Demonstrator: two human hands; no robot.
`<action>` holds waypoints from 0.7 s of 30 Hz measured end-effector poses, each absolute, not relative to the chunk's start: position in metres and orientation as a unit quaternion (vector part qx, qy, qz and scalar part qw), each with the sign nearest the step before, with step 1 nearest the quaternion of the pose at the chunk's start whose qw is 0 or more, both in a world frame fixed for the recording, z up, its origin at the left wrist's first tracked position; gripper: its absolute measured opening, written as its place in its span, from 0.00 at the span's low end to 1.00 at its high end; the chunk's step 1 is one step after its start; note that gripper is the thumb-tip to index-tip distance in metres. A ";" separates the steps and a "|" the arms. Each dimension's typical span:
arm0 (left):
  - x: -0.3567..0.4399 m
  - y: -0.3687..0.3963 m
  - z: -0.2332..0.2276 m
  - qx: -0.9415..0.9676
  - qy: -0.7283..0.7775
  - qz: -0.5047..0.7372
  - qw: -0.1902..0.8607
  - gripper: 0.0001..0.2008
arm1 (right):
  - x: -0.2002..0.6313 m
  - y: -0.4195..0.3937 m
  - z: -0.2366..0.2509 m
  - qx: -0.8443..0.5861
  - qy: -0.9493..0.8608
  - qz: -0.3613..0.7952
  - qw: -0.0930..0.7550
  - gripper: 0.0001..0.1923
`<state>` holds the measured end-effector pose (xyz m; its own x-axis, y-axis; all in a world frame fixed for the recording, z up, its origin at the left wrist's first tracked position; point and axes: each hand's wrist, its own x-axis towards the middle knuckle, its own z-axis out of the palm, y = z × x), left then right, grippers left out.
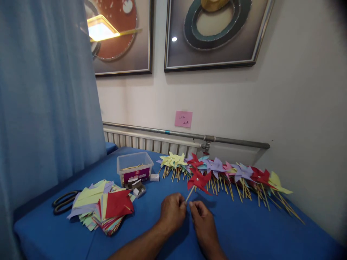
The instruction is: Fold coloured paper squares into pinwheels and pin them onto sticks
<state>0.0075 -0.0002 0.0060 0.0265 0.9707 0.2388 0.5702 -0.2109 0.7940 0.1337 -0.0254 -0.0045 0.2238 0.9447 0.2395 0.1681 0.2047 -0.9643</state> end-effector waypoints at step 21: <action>-0.025 0.111 0.056 0.538 0.780 0.311 0.076 0.13 | 0.121 -0.030 -0.011 -0.540 -0.628 0.298 0.475 0.16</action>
<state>-0.0255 0.1113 0.0558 -0.4103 0.8857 0.2170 0.7916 0.2278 0.5671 0.1214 -0.0298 -0.0113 0.0338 0.9609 0.2747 0.3943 0.2397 -0.8872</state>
